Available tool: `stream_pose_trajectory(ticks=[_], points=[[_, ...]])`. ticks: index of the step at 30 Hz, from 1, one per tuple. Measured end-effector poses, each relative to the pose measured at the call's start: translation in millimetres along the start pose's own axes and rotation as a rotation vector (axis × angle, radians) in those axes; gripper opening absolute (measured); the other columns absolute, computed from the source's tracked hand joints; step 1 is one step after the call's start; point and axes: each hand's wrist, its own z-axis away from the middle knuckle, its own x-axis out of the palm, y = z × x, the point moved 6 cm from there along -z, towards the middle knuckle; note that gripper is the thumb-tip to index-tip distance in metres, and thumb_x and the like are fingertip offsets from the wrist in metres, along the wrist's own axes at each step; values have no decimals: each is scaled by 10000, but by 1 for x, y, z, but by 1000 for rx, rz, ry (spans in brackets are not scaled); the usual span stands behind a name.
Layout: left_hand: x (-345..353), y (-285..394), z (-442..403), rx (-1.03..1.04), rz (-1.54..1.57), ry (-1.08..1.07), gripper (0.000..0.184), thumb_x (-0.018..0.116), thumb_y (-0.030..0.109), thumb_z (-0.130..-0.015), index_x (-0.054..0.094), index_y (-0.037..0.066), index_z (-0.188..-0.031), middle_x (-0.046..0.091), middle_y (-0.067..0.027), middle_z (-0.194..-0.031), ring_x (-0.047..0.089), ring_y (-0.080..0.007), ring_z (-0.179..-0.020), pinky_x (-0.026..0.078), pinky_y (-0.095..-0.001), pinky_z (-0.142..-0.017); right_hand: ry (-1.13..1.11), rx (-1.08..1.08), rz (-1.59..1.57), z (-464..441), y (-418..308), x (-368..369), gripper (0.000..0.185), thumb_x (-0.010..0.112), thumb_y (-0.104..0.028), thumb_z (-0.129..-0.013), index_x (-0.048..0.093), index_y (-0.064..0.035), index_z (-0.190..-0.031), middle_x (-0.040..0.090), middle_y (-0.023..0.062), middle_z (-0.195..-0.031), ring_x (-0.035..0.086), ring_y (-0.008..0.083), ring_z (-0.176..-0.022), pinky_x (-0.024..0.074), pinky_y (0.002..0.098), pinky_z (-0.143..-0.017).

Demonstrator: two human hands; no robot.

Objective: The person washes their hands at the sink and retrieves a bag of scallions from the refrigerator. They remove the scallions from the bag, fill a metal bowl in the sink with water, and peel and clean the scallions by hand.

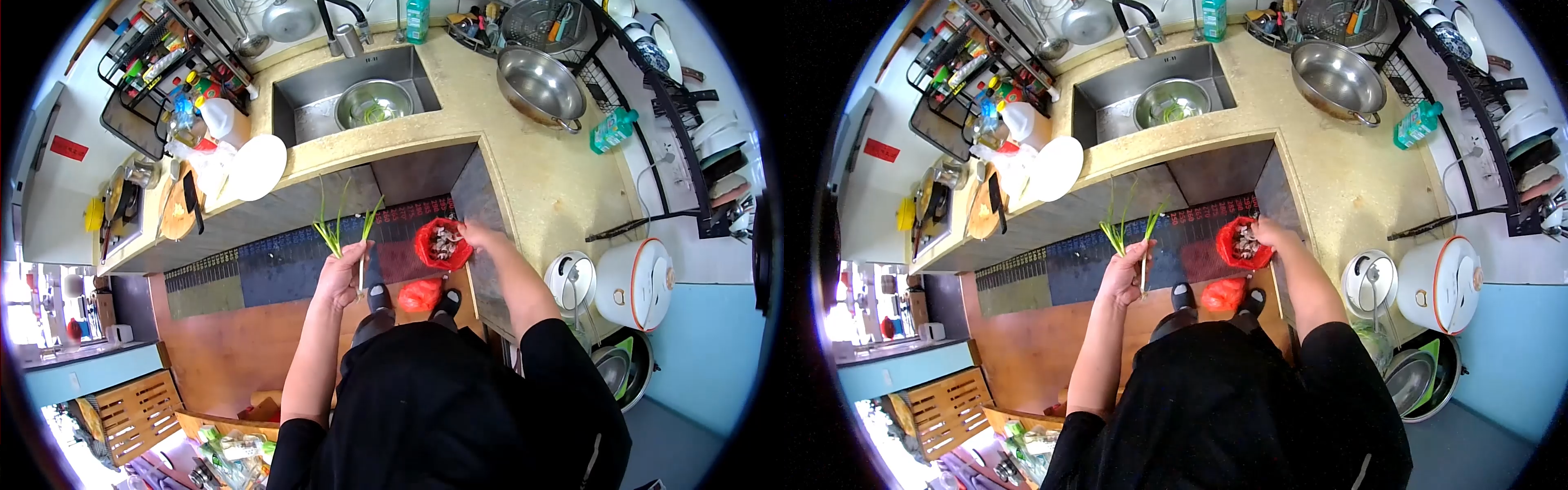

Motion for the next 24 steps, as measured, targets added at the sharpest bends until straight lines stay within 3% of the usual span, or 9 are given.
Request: stream_pose_trajectory(ticks=[1,4,7,9,12,13,14,16,24], points=[[-2,-4,-4,10,-34,14,214,640,236,-918,668,52,-1023,596,45,-727,513,-52,-541,301,-181,-391,36,-23,127,-6,0,-6,511,559,-346,-916,500,-42,-1322,545,225,-1283,610,348,-1064,491,425,-895],[-2,-3,1,-27,13,25,182,671,161,-894,668,31,-1021,605,40,-759,519,-41,-595,373,-173,-470,187,-126,405,-6,-13,-20,364,619,-275,-865,647,-63,-1160,606,200,-1153,633,342,-958,513,419,-835],[-5,-10,-8,-15,-18,34,142,705,181,-876,689,68,-960,607,48,-742,462,-12,-556,249,-169,-414,597,-406,239,69,-65,-26,324,715,-199,-774,696,-104,-1084,643,159,-932,633,329,-828,520,434,-770],[1,-10,-8,-13,-53,85,145,735,184,-853,696,67,-929,617,42,-743,471,-18,-572,244,-173,-420,228,-501,-394,91,-103,5,364,696,-262,-849,654,-35,-1130,707,149,-932,688,244,-827,530,347,-726],[5,-17,-18,6,-103,85,158,744,203,-849,694,67,-912,619,39,-722,475,-25,-563,252,-188,-431,93,-670,-586,156,-165,25,302,645,-290,-915,699,3,-963,695,88,-877,635,160,-779,502,320,-703],[11,-13,-14,1,-68,74,144,729,184,-860,686,53,-902,632,10,-732,528,-57,-571,352,-209,-461,25,-712,-653,172,-180,30,274,621,-210,-938,654,18,-1086,678,56,-925,599,103,-824,477,260,-720],[18,-10,-11,-3,-33,60,132,715,164,-871,678,40,-893,645,-20,-742,580,-89,-579,451,-230,-491,-70,-631,-889,173,-186,44,230,644,-193,-919,643,15,-1019,657,51,-873,595,110,-768,484,266,-680],[22,-11,-12,-8,-30,58,164,736,227,-854,701,87,-933,554,58,-666,375,-21,-467,236,-185,-413,-115,-650,-858,174,-198,46,187,632,-149,-923,602,17,-1003,630,23,-838,575,82,-753,480,246,-674],[-36,-9,-12,61,-58,139,310,511,412,-974,576,118,-1046,563,36,-783,441,-50,-632,288,-197,-465,454,-660,-459,116,-204,-60,171,625,-166,-892,625,4,-865,667,130,-739,630,201,-645,491,347,-610]])
